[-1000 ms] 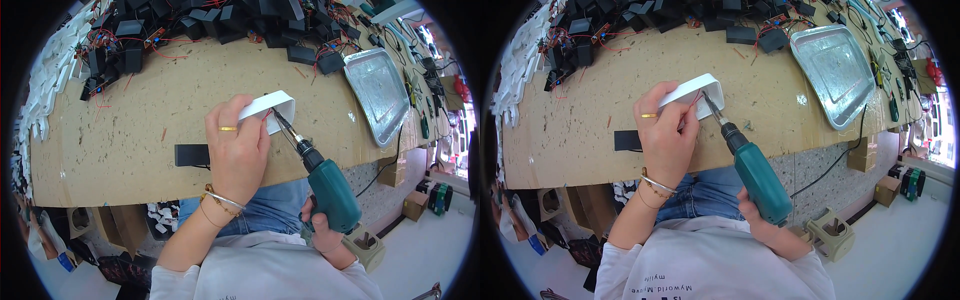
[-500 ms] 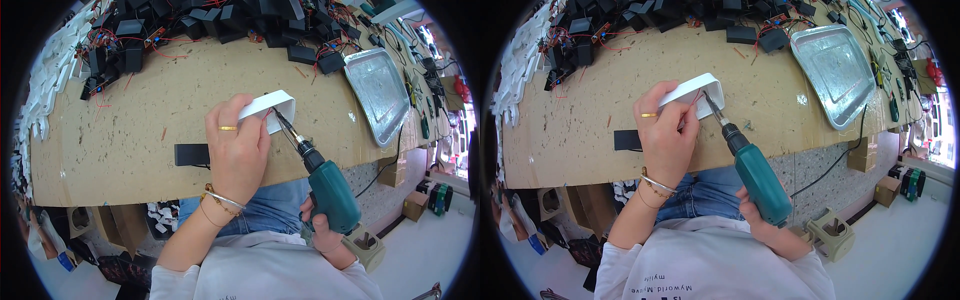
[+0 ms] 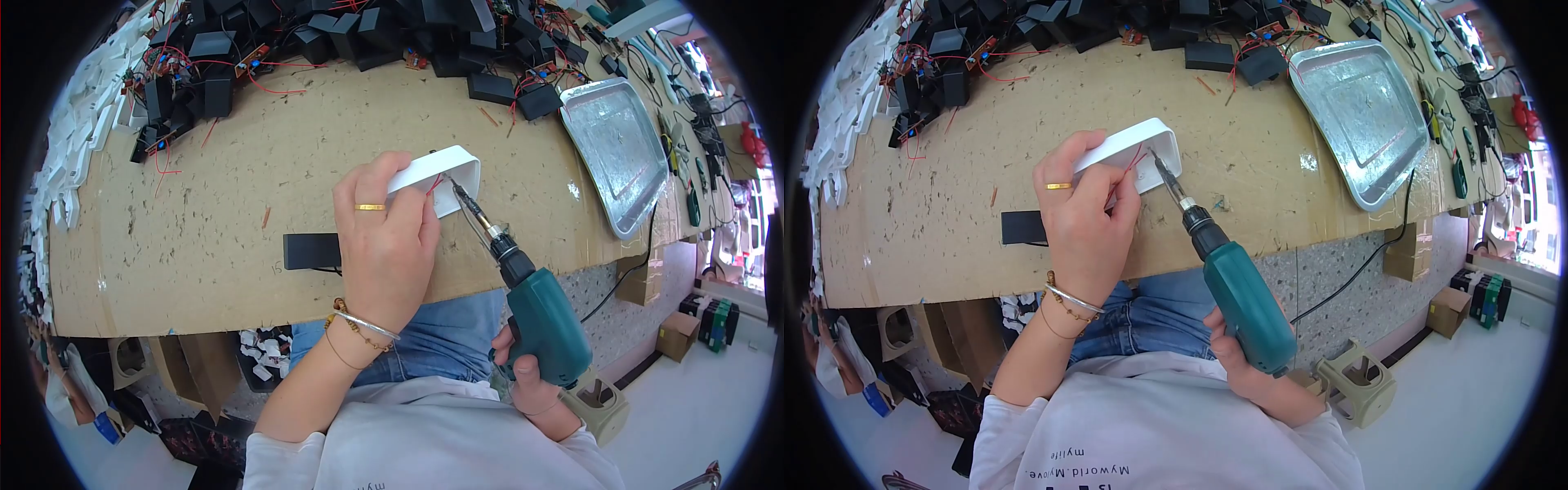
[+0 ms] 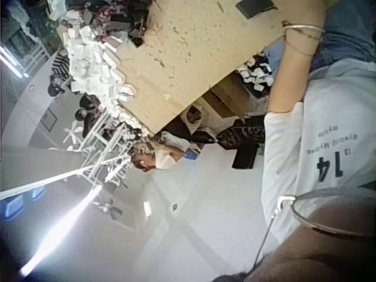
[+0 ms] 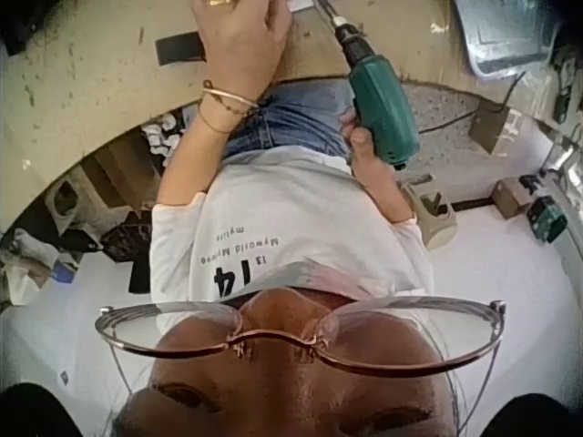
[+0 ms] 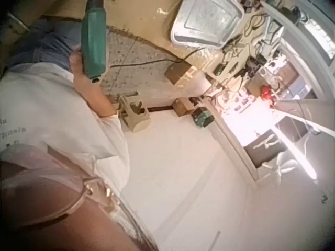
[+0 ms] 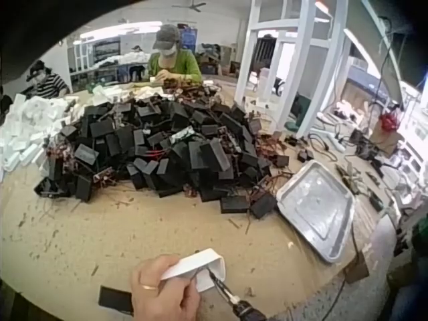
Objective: The recorder is assembling small electronic components into white plastic housings using an electric tool at a factory workbench.
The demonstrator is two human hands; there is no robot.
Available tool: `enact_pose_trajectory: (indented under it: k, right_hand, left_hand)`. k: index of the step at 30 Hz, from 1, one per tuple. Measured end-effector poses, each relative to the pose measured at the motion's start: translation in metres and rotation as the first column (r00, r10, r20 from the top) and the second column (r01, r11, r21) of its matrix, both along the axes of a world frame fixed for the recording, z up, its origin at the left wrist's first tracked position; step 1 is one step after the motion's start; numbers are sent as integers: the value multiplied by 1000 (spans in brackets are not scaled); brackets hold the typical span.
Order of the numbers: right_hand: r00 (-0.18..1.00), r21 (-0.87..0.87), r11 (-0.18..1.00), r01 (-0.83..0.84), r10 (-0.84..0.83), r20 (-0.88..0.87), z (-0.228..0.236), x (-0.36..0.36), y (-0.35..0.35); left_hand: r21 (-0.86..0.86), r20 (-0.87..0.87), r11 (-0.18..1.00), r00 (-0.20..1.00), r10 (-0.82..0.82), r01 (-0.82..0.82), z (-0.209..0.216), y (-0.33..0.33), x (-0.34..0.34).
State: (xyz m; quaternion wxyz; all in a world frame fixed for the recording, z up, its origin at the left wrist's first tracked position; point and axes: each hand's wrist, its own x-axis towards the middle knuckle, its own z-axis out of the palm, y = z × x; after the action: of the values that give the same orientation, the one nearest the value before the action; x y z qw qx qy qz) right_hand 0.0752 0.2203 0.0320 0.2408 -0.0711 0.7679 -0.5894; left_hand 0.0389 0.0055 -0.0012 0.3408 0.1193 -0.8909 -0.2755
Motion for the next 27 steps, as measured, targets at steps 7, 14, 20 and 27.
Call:
enact_pose_trajectory:
  k: [7,14,20,27]
  right_hand:
    - [992,-202,976,-81,59,-113,-13,1,17]
    - [987,-187,978,-93,66,-145,-18,3,19]
    - [985,-154,983,-94,70,-158,-19,3,22]
    - [976,-172,981,-91,54,-211,-28,3,26]
  left_hand:
    - [17,-5,1000,1000,-4,4,0,0,0]
    - [1,6,1000,1000,-2,2,0,0,0]
    - [-3,8,1000,1000,-11,11,1,-1,1]
    - [-86,27,996,999,-21,23,5,-1,1]
